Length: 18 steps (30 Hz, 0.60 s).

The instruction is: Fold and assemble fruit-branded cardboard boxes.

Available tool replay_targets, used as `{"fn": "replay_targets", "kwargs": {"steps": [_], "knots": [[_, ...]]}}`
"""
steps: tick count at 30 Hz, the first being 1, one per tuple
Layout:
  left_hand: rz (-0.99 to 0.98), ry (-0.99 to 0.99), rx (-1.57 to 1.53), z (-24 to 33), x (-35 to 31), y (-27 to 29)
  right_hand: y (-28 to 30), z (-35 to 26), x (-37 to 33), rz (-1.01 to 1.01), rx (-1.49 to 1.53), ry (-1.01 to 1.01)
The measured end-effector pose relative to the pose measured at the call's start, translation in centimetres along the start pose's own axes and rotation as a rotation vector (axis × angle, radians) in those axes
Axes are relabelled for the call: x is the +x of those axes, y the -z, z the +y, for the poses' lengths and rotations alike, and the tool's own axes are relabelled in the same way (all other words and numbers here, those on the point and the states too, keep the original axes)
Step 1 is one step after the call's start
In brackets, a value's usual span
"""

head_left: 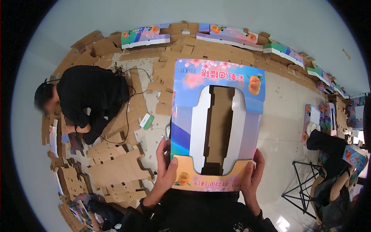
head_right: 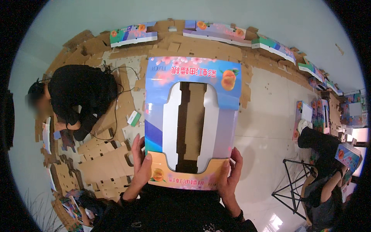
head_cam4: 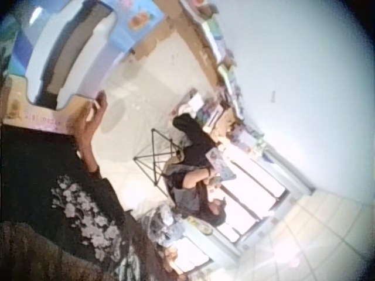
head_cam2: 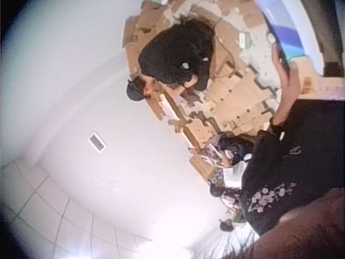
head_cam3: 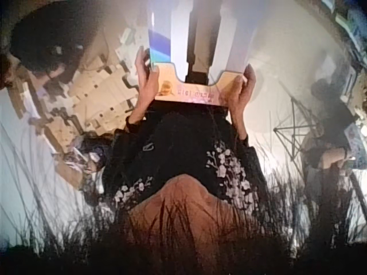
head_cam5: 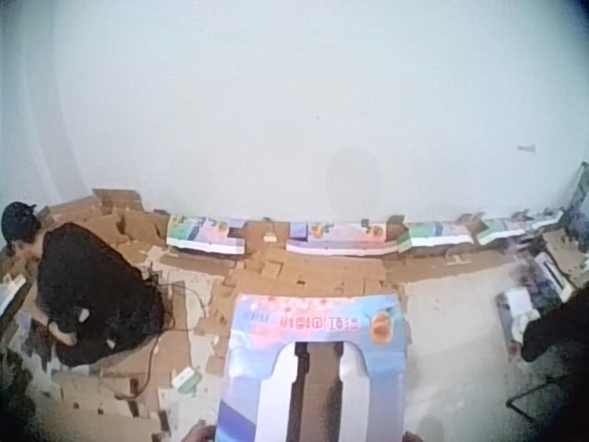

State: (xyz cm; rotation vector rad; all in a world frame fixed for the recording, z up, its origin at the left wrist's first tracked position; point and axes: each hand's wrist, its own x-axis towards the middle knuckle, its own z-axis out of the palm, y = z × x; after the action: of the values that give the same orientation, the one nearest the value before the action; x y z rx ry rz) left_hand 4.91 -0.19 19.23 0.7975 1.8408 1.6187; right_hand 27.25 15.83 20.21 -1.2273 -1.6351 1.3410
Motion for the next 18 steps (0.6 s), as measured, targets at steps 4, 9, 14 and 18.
{"fn": "replay_targets", "kwargs": {"steps": [4,9,14,18], "knots": [[-0.159,-0.067,0.22,-0.1,1.8,-0.1,0.3,-2.8,1.2,0.073,-0.256,0.139],[-0.482,-0.205,0.3,0.3,0.9,-6.9,-0.2,-4.9,1.3,-0.223,-0.748,0.213],[-0.935,-0.411,0.246,0.0,3.7,-9.8,6.3,3.1,4.4,-0.065,-0.371,-0.115],[-0.89,-0.324,0.245,-0.3,7.2,-7.8,12.4,16.3,4.9,0.046,-0.691,-0.134]]}}
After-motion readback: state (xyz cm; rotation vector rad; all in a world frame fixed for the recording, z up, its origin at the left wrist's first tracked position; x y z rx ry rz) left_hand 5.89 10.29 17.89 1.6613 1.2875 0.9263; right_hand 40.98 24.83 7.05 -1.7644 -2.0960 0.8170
